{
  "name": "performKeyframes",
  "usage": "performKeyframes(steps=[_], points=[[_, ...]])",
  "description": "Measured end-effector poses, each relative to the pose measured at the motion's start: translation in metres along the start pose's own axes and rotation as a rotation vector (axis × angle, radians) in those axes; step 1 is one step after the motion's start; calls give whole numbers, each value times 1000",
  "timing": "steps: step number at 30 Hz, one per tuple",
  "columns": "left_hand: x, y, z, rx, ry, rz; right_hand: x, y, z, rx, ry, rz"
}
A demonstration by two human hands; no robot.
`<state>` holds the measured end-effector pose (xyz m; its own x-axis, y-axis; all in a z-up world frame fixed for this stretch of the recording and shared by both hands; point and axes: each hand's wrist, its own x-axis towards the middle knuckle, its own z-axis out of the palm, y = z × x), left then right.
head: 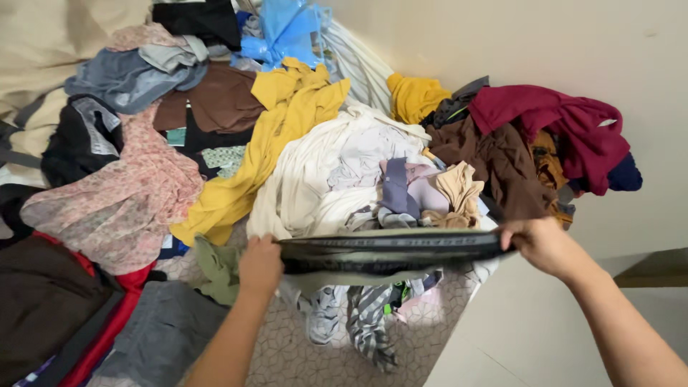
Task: The person folds various garments including shorts, shirts, and pants on a bed. They pick up each item, unfold it, fold it neatly, and place it into a growing stack of folded clothes.
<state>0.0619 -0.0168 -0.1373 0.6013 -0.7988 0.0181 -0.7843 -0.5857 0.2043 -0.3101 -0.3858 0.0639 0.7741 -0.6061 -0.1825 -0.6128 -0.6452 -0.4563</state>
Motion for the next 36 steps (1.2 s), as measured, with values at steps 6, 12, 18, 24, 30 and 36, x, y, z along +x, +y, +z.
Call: performKeyframes(steps=[6, 12, 18, 24, 30, 36], points=[[16, -12, -58, -35, -125, 585, 32, 28, -21, 180, 254, 216], [20, -44, -29, -661, -69, 443, 61, 45, -11, 606, -169, 206], [55, -93, 54, -1558, -227, -569, 77, 68, 31, 109, -495, 89], [35, 87, 25, -398, -609, -97, 81, 6, 142, 760, -257, 518], [-39, 200, -83, -913, -99, 315, 43, -94, 187, 808, -360, 146], [-49, 114, -133, -832, 57, 134, 62, -148, 149, 554, -709, -102]])
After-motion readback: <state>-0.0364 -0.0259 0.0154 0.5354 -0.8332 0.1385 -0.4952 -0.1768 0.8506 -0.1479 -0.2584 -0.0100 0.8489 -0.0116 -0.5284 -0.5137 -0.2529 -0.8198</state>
